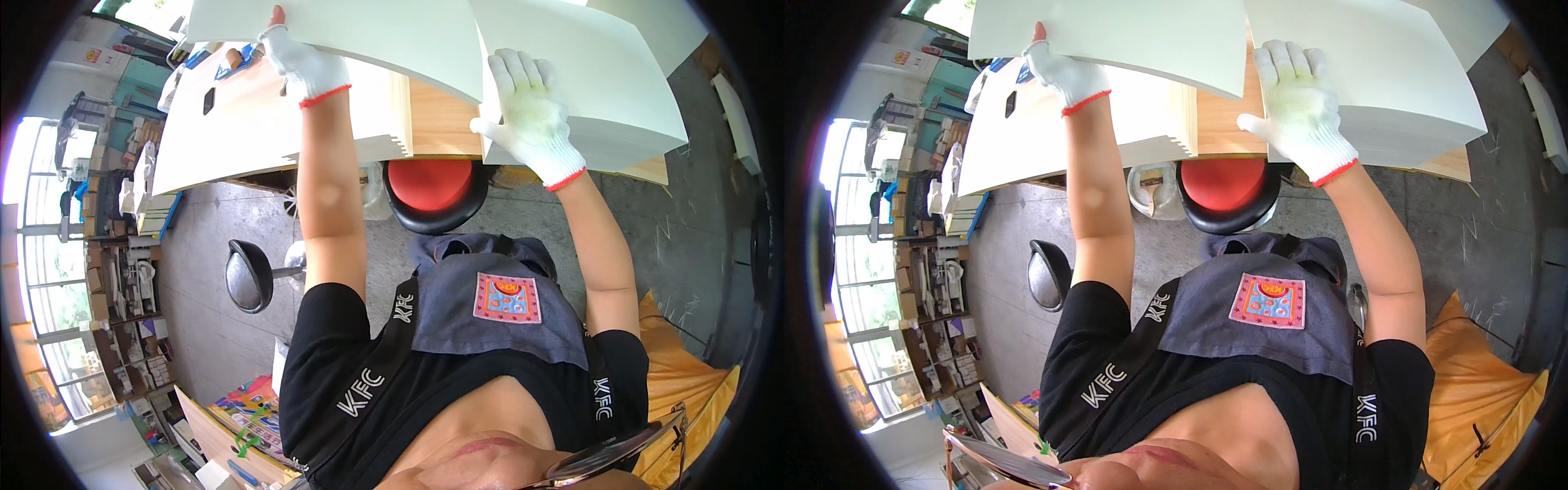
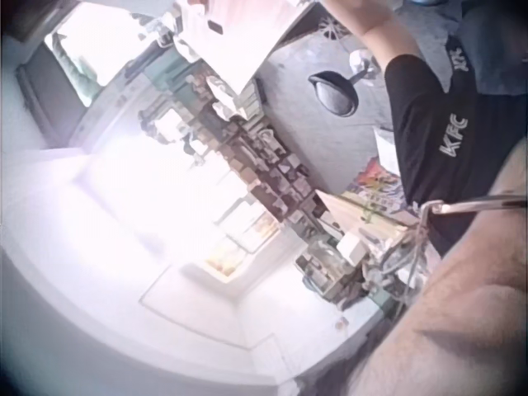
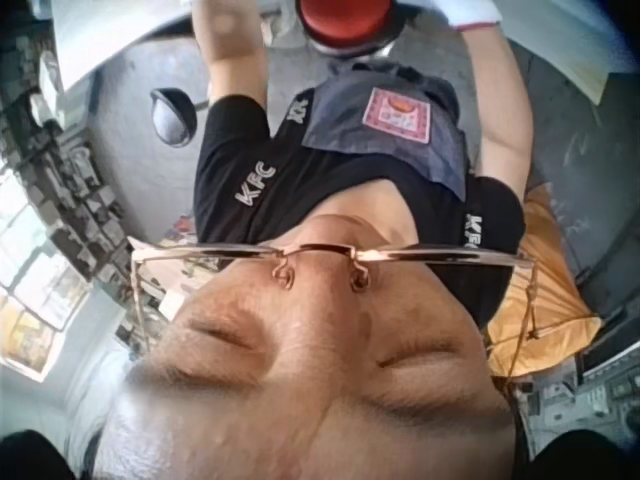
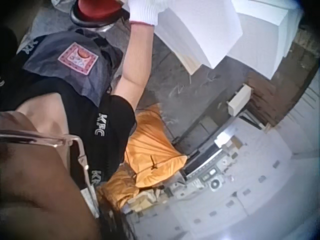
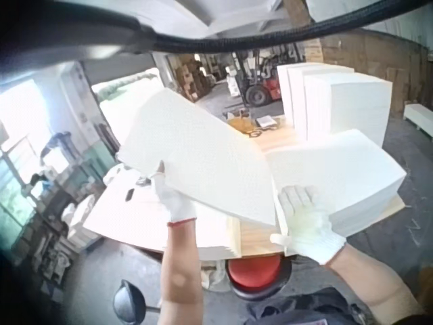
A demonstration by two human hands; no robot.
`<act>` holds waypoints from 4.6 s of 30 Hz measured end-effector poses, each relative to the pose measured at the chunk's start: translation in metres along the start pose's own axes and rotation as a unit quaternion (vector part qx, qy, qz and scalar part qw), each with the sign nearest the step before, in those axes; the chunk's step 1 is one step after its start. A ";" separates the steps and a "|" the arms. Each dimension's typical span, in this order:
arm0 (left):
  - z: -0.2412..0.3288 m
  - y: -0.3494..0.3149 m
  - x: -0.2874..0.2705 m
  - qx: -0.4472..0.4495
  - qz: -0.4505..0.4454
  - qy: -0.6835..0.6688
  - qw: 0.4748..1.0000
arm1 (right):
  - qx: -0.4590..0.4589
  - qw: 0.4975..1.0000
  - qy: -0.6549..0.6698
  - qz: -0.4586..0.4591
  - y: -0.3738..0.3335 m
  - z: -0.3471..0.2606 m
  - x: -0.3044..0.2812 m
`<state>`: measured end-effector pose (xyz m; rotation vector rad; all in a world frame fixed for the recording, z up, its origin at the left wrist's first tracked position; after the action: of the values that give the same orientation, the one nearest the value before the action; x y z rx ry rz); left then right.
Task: The person stacks several white rectangular boards by hand on a wooden table and then moves the stack to one side.
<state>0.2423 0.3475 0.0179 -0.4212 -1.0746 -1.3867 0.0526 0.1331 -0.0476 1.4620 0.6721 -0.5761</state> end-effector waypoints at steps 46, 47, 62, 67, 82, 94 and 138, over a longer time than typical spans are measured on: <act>0.075 0.017 -0.308 -0.176 -0.198 0.685 0.679 | 0.012 0.967 0.157 -0.202 -0.005 -0.127 0.156; 0.074 0.018 -0.314 -0.187 -0.200 0.673 0.687 | -0.002 0.972 0.164 -0.170 -0.006 -0.128 0.157; 0.070 0.025 -0.335 -0.156 -0.230 0.716 0.640 | 0.009 0.975 0.148 -0.162 -0.018 -0.125 0.171; 0.069 0.024 -0.311 -0.236 -0.204 0.685 0.659 | -0.024 0.969 0.202 -0.141 -0.021 -0.125 0.166; 0.058 0.030 -0.322 -0.208 -0.239 0.718 0.620 | 0.043 0.963 0.190 -0.187 -0.027 -0.130 0.167; 0.037 -0.031 -0.036 0.231 -0.378 0.699 0.562 | 0.087 0.958 0.274 0.011 -0.064 0.026 -0.077; -0.293 -0.286 0.225 -0.102 -0.564 0.420 0.704 | 0.467 0.820 0.235 0.232 -0.136 0.328 -0.082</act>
<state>0.0479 -0.0730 -0.0435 0.8717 -0.2961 -2.4171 -0.0814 -0.2033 -0.0865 2.6589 0.3551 -0.1191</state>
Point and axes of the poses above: each hand's wrist, its own y-axis towards the middle knuckle, its own x-axis out of the palm, z = x × y, the point moved 7 cm from there along y, towards the middle knuckle, and after that the axes turned 15 degrees about z, right-handed, at the moved point
